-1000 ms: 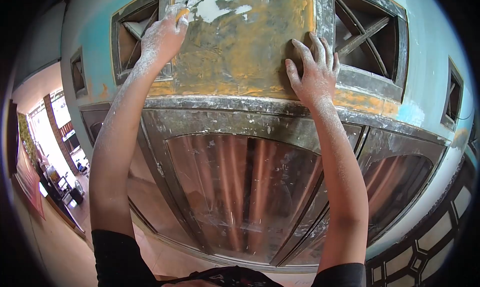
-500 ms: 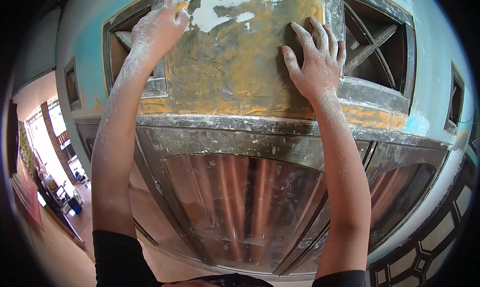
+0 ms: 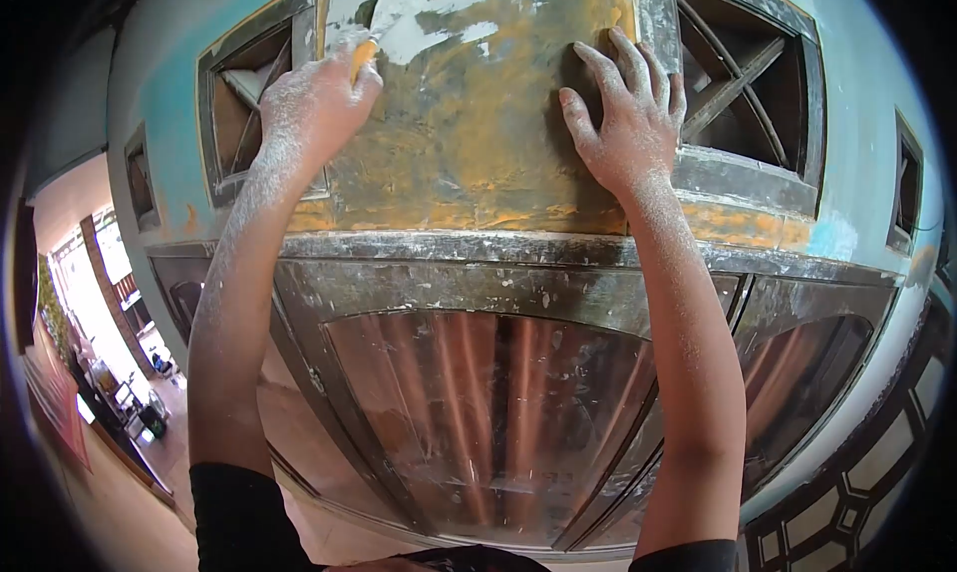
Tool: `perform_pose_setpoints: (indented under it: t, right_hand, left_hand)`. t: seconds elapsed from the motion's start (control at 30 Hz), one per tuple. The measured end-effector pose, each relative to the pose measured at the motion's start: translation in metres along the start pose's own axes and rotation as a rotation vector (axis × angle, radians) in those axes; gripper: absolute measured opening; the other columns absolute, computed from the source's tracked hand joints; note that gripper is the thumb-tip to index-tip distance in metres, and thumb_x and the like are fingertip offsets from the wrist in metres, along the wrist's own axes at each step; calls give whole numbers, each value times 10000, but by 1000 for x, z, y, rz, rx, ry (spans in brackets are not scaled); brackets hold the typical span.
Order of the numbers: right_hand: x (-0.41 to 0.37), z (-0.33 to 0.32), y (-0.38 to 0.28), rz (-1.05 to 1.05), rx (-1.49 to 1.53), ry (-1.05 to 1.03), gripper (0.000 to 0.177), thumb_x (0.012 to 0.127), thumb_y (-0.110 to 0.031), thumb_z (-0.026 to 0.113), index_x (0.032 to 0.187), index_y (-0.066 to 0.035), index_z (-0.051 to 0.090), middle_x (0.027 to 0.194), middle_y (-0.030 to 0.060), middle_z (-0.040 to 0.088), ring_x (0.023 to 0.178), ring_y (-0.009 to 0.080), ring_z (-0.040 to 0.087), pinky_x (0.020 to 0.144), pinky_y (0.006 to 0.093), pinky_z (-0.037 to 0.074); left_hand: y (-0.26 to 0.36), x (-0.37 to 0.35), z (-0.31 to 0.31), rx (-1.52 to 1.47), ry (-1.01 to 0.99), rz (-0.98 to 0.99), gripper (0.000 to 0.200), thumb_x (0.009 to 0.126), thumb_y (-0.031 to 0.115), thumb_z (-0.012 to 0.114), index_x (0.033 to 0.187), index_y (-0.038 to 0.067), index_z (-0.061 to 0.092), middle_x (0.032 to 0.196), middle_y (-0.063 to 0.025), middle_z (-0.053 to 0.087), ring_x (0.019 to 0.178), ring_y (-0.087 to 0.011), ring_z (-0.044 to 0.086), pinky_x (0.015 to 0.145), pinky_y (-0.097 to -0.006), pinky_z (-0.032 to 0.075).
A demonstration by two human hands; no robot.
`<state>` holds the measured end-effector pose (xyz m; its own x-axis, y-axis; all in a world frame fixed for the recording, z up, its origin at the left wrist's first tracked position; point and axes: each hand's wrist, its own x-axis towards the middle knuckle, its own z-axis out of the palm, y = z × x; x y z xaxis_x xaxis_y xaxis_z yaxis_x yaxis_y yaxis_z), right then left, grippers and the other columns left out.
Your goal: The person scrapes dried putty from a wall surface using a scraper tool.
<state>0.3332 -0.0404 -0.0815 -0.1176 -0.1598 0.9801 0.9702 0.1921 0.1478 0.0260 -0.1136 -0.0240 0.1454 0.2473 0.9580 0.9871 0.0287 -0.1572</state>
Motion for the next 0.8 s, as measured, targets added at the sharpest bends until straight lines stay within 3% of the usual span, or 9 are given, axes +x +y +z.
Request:
perform_pose_setpoints:
  t: [0.13, 0.2, 0.27, 0.4, 0.47, 0.8]
  right_hand:
    - [0, 0, -1, 11, -4, -9, 523, 973, -495, 610, 1463, -323, 548, 1592, 41, 427, 1521, 285, 320, 1261, 566, 152]
    - [0, -1, -1, 9, -4, -13, 521, 973, -492, 610, 1462, -323, 549, 1592, 39, 428, 1521, 285, 320, 1261, 566, 151]
    - [-1, -2, 0, 18, -7, -12, 519, 973, -490, 610, 1461, -324, 550, 1592, 38, 430, 1522, 285, 320, 1261, 566, 150]
    - [0, -2, 1, 8, 2, -10, 505, 974, -477, 608, 1452, -321, 560, 1593, 32, 430, 1522, 286, 322, 1261, 567, 152]
    - [-1, -1, 1, 6, 12, -7, 501, 973, -472, 609, 1448, -319, 564, 1592, 34, 432, 1521, 287, 324, 1261, 567, 154]
    - [-1, 0, 0, 6, 25, 14, 481, 971, -441, 617, 1433, -312, 579, 1580, 34, 453, 1512, 285, 342, 1256, 561, 175]
  left_hand:
    - [-3, 15, 1, -32, 40, -29, 513, 995, 371, 496, 1451, 138, 514, 965, -217, 742, 933, -404, 729, 866, -527, 570]
    - [11, 5, -9, -7, -87, -21, 512, 1001, 379, 491, 1450, 135, 519, 977, -207, 745, 940, -389, 733, 858, -529, 573]
    - [8, -4, 3, -25, -10, 18, 506, 1010, 386, 479, 1443, 128, 524, 973, -211, 742, 927, -381, 737, 847, -535, 575]
    - [-12, 2, 2, 34, -84, -59, 503, 1017, 398, 463, 1441, 134, 524, 1003, -218, 737, 976, -394, 720, 870, -537, 568]
    - [-14, 2, -2, 52, -9, -38, 433, 1019, 340, 462, 1371, 101, 544, 961, -177, 757, 930, -352, 749, 832, -528, 585]
    - [-8, 0, 0, 44, -71, -121, 483, 1021, 393, 471, 1391, 88, 524, 1003, -246, 729, 990, -412, 717, 884, -552, 556]
